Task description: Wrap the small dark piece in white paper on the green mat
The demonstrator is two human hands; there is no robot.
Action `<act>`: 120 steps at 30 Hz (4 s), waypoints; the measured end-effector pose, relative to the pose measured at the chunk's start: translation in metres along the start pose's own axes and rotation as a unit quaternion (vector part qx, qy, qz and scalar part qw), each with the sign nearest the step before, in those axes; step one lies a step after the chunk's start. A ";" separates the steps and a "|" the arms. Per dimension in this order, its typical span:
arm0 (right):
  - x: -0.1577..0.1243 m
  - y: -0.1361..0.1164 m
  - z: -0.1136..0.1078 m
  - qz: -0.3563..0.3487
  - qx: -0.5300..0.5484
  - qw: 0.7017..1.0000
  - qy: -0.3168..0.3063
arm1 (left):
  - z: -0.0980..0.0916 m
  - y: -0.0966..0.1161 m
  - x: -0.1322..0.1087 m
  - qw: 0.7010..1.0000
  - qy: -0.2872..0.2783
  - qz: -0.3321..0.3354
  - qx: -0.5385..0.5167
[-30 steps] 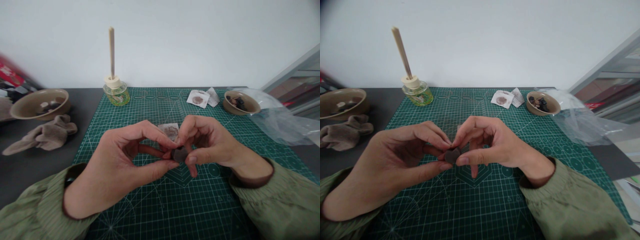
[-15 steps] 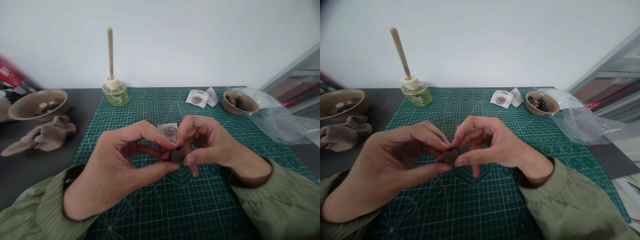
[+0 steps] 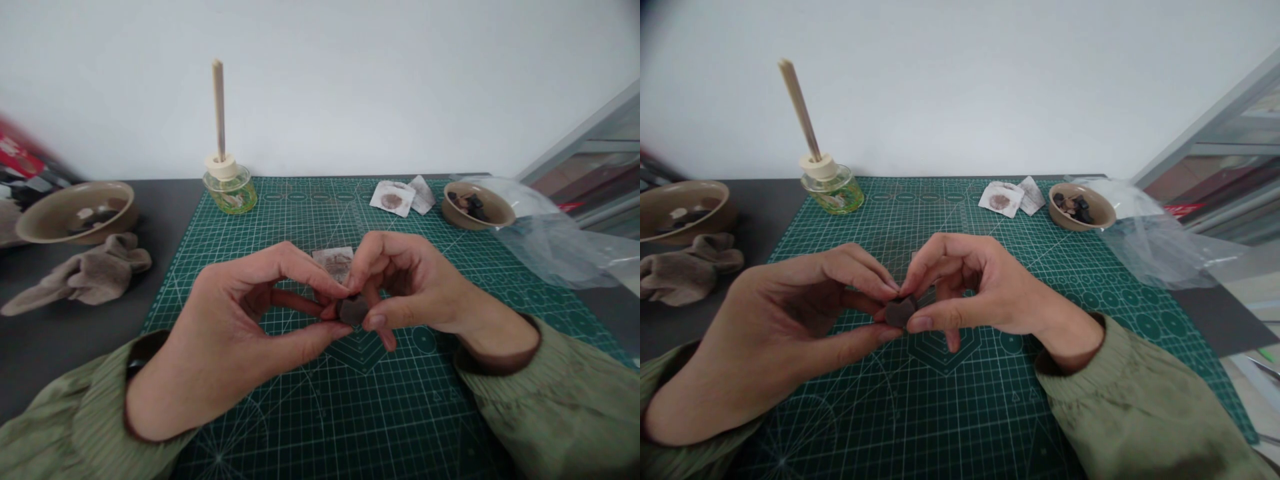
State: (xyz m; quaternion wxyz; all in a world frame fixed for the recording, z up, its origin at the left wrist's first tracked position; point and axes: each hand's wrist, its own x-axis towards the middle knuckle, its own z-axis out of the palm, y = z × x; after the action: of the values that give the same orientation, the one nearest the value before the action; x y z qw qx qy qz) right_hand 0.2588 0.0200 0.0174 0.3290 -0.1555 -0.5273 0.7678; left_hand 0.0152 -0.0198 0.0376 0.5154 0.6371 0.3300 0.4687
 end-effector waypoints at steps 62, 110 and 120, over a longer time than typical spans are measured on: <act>0.004 0.005 -0.027 -0.068 -0.687 0.713 0.126 | -0.020 -0.041 -0.003 0.843 -0.142 0.128 0.503; 0.006 0.001 -0.026 -0.015 -0.631 0.762 0.142 | -0.023 -0.039 0.002 0.835 -0.163 0.120 0.512; 0.004 -0.002 -0.024 0.007 -0.634 0.757 0.161 | -0.019 -0.036 -0.001 0.828 -0.166 0.060 0.532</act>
State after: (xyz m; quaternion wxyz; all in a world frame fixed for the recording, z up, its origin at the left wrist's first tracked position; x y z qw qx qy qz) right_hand 0.2700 0.0400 0.0100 0.2294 -0.4534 -0.8316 0.2241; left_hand -0.0003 -0.0054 0.0033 0.1148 0.8996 0.3983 0.1378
